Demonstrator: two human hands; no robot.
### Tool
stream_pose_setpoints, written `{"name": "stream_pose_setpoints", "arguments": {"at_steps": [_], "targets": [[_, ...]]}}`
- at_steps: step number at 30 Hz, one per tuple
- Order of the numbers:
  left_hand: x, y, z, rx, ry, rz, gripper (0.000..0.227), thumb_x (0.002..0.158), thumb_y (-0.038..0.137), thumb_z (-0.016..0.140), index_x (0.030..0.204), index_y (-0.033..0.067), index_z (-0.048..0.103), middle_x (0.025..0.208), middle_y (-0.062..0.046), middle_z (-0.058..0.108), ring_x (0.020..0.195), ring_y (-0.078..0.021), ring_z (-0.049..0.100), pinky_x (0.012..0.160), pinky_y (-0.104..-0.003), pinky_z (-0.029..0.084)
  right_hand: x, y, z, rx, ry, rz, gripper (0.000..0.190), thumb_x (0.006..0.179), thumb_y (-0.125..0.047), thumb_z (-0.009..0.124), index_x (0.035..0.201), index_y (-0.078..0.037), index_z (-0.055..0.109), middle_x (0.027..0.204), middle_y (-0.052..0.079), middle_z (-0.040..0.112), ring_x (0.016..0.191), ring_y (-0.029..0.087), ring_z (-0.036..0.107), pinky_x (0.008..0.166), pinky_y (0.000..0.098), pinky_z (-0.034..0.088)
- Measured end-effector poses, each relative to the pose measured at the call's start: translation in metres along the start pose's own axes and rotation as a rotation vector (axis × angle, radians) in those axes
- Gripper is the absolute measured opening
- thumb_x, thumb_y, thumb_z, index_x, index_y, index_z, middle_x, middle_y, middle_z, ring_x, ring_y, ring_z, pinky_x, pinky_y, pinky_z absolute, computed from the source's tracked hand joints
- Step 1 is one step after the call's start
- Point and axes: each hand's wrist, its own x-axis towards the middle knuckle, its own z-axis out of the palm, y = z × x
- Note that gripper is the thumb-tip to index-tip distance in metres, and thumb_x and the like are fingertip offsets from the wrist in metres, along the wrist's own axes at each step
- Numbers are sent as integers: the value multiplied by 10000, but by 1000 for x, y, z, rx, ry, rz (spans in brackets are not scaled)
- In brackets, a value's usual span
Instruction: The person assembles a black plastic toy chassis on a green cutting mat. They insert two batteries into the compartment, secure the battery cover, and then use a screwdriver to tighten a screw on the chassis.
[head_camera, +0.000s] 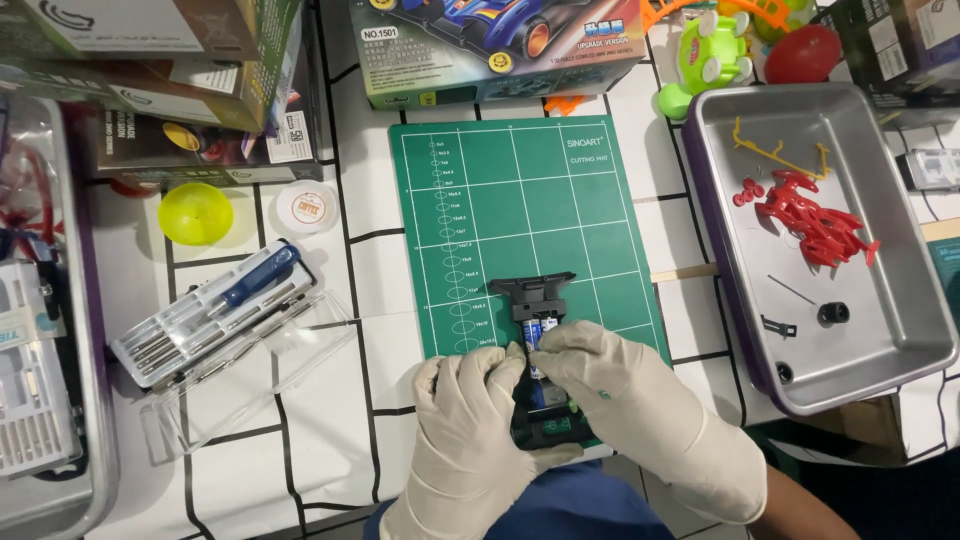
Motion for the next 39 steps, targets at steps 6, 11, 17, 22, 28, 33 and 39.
{"name": "stream_pose_setpoints", "arguments": {"at_steps": [6,11,17,22,28,33,39], "targets": [[4,3,7,103,307,-100,174,996,326,774,951,263,618,883,160,575,720,-95,522,859,-329,446,-7,-2,1,-204,-54,-200,574,804,97,510,1335,-64,658,1392,208,553,1203,337,632,866,416,602],[3,8,-21,-38,-63,-71,1203,420,1081,687,1240,201,689,1090,-1,587,951,-237,581,966,-472,402,-12,-8,-10,-29,56,-127,528,887,73,455,1258,-192,719,1338,60,650,1158,219,691,964,308,580],[0,16,-23,130,-69,-67,1367,347,1100,715,1337,163,623,1127,-13,561,934,-217,555,951,-443,405,-24,-19,-32,131,504,-155,295,967,14,590,1102,-193,751,1160,51,754,947,176,797,817,249,654],[-2,18,-21,75,-25,-62,1157,474,1000,759,1301,204,614,1144,11,555,989,-223,557,958,-462,388,-20,-20,-29,272,329,324,338,910,-257,660,1208,-124,751,1183,13,671,820,129,648,779,270,561],[4,29,-32,-165,-85,-171,1042,462,696,946,1325,239,581,1099,69,686,969,-218,601,974,-439,312,-15,-36,-30,415,239,342,345,893,-366,692,1107,-95,680,1042,36,602,902,162,612,806,306,550],[11,37,-46,-515,-38,-167,1042,589,359,1012,1452,124,476,1205,12,769,1044,-250,726,1001,-408,398,-17,-59,-42,1106,276,431,177,898,-57,705,1058,2,657,957,153,775,852,223,734,793,335,617],[5,36,-43,-500,-48,-205,1011,606,440,990,1433,125,501,1162,0,778,1036,-267,708,998,-443,409,-23,-54,-42,1059,278,416,244,910,-179,702,1088,-12,686,985,119,777,883,199,728,834,322,601]]}}
